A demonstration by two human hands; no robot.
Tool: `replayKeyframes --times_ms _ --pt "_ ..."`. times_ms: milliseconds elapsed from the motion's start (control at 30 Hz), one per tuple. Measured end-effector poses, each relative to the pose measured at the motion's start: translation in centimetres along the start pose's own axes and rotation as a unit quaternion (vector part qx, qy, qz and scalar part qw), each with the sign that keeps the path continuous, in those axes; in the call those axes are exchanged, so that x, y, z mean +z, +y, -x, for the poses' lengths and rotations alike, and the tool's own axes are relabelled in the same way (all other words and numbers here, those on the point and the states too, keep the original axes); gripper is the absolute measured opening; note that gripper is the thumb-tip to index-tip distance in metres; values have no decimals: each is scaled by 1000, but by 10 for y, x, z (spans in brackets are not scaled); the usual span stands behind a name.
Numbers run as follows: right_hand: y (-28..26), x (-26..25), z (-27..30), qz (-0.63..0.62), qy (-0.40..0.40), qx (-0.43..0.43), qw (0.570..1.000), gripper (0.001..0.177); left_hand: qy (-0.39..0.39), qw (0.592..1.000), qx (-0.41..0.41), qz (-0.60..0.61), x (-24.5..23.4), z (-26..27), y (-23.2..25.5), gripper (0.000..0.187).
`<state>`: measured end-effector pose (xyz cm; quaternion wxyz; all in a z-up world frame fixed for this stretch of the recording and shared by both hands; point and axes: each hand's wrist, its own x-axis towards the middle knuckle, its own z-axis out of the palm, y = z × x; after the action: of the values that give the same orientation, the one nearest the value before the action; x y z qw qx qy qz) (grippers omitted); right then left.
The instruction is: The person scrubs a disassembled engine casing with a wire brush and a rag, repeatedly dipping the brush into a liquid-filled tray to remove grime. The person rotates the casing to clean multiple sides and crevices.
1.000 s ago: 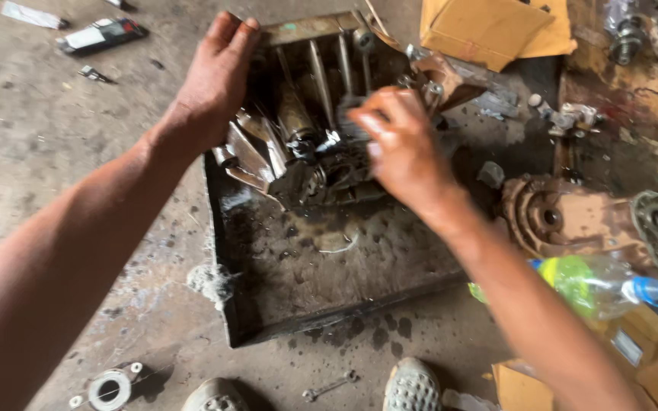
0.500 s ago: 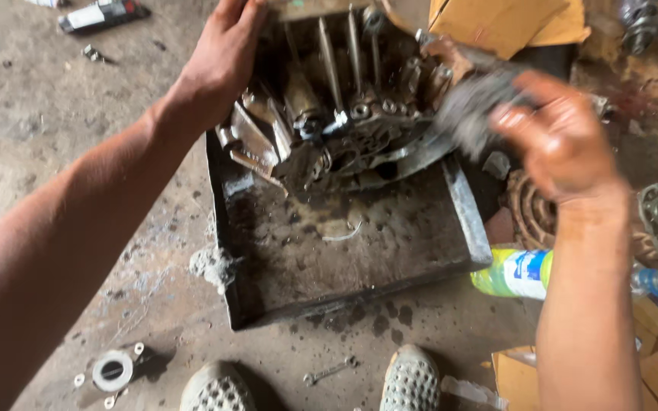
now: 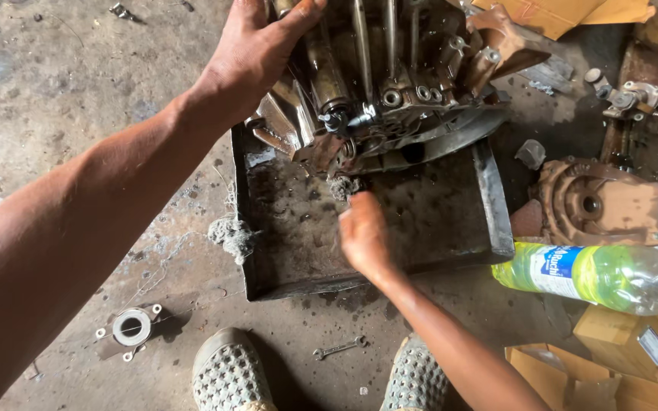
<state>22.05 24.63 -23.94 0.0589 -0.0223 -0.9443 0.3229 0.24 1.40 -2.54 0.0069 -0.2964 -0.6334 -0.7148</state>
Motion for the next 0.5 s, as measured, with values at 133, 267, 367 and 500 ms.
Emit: replayKeyframes --times_ms 133,267,367,500 --pt "-6 19 -15 174 -139 -73 972 61 64 987 -145 -21 6 -8 -6 57" --pt "-11 33 -46 161 -127 -105 973 69 71 996 -61 0 8 -15 -12 61" --pt "-28 34 -65 222 -140 -73 962 64 68 992 -83 69 8 -20 -12 64" --pt "-49 37 -93 138 -177 -17 974 63 13 999 -30 28 0 -14 0 64"
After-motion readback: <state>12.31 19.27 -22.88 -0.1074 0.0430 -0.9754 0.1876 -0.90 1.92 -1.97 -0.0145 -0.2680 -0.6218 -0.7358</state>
